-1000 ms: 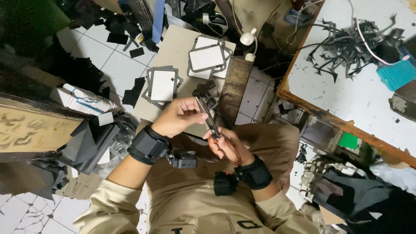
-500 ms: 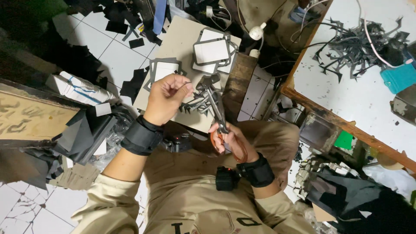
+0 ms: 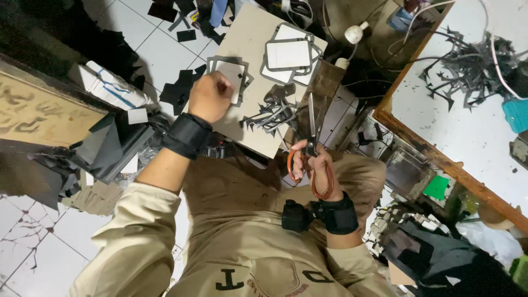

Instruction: The person trims excess material from small leather frames and components using scissors.

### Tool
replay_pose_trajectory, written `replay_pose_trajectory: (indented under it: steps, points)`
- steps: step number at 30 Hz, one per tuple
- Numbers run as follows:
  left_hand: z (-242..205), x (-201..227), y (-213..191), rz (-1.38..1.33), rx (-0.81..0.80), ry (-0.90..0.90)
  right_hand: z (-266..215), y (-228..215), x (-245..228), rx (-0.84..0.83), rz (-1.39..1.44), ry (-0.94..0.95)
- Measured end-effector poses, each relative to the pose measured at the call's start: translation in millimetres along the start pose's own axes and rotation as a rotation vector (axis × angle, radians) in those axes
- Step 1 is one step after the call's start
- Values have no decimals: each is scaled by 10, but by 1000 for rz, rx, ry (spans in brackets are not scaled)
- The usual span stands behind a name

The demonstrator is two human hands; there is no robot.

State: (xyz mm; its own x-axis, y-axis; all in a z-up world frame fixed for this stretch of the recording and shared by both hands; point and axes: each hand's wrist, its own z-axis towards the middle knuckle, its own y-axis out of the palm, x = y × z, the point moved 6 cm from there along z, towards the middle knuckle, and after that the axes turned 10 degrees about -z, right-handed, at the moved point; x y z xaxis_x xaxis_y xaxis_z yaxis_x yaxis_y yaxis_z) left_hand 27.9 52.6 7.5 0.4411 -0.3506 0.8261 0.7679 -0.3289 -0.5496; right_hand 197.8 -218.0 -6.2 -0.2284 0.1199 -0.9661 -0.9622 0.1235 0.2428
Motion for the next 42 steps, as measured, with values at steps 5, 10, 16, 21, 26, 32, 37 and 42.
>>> replay_pose_trajectory:
  steps: [5, 10, 16, 21, 26, 32, 37, 42]
  points:
    - [181, -435, 15, 150, 37, -62, 36, 41, -9, -12, -9, 5]
    - [196, -382, 124, 342, -69, -300, 56, 57, 8, -56, -71, 26]
    - [256, -578, 326, 482, -80, -453, 41, -5, 96, -43, -38, 66]
    - [333, -692, 378, 503, -110, -506, 61, -6, 108, -27, -44, 83]
    - [290, -538, 277, 464, -134, -572, 83, 30, 76, -28, -46, 62]
    - [260, -515, 238, 449, -48, -536, 112, 45, 32, -21, -59, 41]
    - [239, -625, 242, 423, 1, -422, 122, 71, 6, -14, -62, 43]
    - [229, -746, 244, 375, 82, -333, 124, 93, 11, -12, -113, 70]
